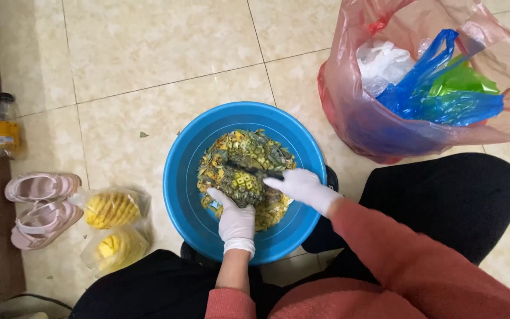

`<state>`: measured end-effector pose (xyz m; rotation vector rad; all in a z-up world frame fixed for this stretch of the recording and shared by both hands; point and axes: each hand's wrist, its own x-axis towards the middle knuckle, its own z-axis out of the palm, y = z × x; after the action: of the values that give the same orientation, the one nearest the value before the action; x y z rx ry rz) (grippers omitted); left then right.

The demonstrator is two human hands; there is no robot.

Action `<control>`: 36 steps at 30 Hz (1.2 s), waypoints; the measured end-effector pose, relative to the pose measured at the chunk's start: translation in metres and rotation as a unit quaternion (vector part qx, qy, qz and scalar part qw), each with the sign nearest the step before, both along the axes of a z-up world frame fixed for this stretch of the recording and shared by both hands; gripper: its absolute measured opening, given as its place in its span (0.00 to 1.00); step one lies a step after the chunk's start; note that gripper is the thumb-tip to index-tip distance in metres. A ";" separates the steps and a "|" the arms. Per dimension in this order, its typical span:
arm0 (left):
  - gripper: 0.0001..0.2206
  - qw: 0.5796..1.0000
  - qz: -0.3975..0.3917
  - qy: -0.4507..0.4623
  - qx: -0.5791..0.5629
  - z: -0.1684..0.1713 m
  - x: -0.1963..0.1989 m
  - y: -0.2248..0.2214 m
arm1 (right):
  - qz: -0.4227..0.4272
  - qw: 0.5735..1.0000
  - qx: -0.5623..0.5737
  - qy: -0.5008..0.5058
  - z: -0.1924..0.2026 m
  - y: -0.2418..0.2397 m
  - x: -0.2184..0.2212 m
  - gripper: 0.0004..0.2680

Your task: Peeling the skin and carving out the eyes of a pineapple using a knife over a collection bowl.

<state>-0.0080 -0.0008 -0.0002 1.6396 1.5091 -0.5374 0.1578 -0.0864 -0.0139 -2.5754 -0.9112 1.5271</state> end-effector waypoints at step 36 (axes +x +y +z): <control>0.15 0.812 0.456 -0.271 -0.243 -0.119 -0.027 0.005 | -0.099 0.992 -0.007 0.072 -0.076 -0.023 0.021 0.33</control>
<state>-0.0346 0.0037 -0.1191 0.4664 1.3561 0.0991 0.1793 -0.1095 -0.0899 -2.4387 -0.6134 1.6420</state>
